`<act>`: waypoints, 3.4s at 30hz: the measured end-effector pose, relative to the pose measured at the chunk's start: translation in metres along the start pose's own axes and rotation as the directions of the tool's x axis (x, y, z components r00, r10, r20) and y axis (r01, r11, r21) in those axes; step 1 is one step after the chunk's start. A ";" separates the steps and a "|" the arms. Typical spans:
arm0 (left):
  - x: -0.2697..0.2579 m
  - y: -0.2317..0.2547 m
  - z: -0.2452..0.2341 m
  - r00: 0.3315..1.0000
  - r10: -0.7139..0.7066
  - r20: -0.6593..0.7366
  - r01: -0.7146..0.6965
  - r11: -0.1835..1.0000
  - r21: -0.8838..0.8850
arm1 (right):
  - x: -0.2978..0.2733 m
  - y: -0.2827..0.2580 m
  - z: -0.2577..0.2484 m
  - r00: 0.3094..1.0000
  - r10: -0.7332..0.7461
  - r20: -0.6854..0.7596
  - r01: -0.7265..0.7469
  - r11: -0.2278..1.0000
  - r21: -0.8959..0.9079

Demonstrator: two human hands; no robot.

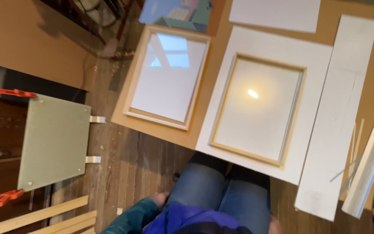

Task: Applying a white sealing strip to the edges of a picture frame using a utility knife.

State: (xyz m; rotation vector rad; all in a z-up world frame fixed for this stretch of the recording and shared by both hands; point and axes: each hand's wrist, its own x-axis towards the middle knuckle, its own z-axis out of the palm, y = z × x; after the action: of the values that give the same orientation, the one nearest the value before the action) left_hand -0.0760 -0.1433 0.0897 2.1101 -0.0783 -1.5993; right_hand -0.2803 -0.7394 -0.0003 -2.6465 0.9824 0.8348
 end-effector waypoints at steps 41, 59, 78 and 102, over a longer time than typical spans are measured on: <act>-0.176 0.217 -0.220 0.822 0.545 -0.166 -0.547 0.836 0.037 | -0.119 -0.634 -0.436 0.230 -0.972 0.047 0.959 0.219 -0.180; -0.229 0.238 -0.248 0.294 0.581 -0.759 -0.710 0.664 0.234 | -0.127 -0.564 -0.505 0.327 -0.936 -0.130 0.939 0.338 -0.069; -0.154 0.387 -0.234 0.292 0.873 -0.391 -0.753 0.462 0.469 | -0.135 -0.347 -0.508 0.637 -0.723 -0.268 0.771 0.593 0.234; -0.180 0.265 -0.277 0.088 0.385 -0.919 -0.455 0.836 0.307 | -0.040 -0.305 -0.497 0.812 -0.299 -0.502 0.518 0.764 0.384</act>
State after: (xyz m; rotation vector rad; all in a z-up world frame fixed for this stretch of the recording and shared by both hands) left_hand 0.1861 -0.2225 0.4127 2.3244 -0.1910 0.2804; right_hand 0.1116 -0.6669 0.4273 -2.4382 0.5233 -0.1019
